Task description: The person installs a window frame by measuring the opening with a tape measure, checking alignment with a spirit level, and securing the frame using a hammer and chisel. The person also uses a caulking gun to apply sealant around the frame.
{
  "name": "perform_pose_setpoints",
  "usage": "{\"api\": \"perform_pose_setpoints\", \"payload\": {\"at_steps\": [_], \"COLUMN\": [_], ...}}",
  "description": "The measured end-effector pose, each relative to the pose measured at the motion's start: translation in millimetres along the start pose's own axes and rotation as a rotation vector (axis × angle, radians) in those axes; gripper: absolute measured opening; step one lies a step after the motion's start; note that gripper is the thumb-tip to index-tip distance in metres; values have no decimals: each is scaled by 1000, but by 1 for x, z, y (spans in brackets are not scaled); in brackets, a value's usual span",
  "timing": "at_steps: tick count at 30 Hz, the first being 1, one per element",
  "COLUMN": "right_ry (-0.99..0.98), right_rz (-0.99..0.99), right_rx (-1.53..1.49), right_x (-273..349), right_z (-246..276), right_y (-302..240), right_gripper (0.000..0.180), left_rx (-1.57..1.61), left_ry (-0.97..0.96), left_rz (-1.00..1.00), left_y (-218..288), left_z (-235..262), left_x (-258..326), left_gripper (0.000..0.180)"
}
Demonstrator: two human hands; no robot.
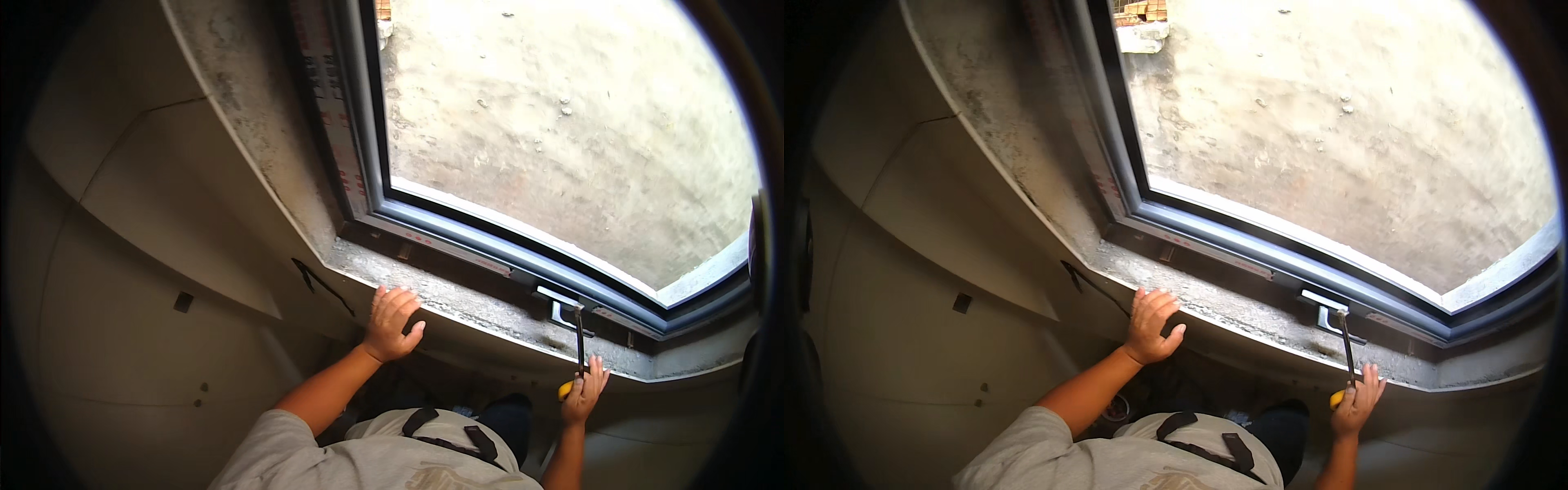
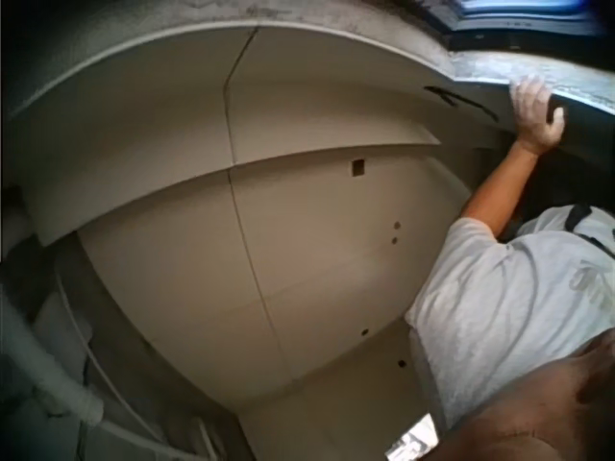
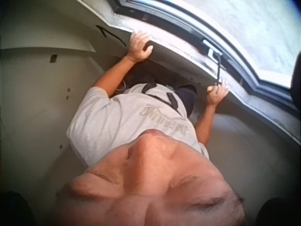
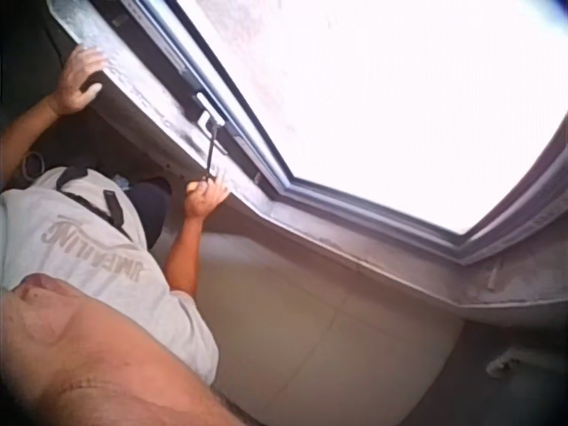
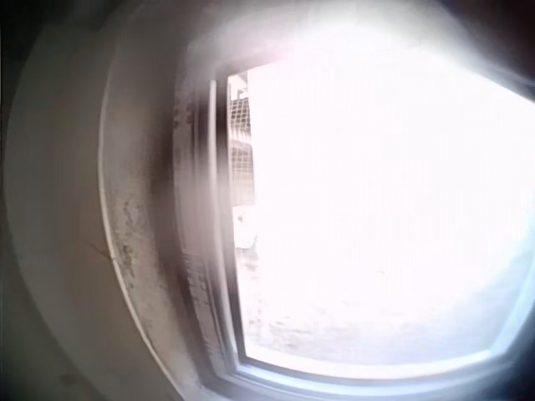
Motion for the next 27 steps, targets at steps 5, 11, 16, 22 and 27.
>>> {"api": "perform_pose_setpoints", "payload": {"at_steps": [5,11,16,22,27], "right_ry": [158,266,353,385,412], "right_rz": [9,131,173,189,184], "right_rx": [-57,-8,10,-3,-68], "right_x": [9,23,25,26,26], "right_z": [-16,-36,-45,-47,-41], "right_y": [7,30,36,33,29], "right_gripper": [19,25,24,18,21], "left_rx": [-96,-173,-189,-183,-177], "left_ry": [139,234,293,330,332], "left_rz": [-60,-147,-183,-217,-208], "left_y": [-3,-16,-15,-15,-15], "left_z": [-25,-49,-52,-54,-55], "left_x": [11,25,27,28,32], "left_gripper": [61,76,78,79,80]}}
Point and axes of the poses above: each hand's wrist, its own x-axis away from the middle knuckle, its own z-axis out of the back of the hand, y = z × x, the point moved 3 cm from there along -x, towards the middle knuckle, and after that the axes turned 6 degrees about y, right-handed, at the moved point
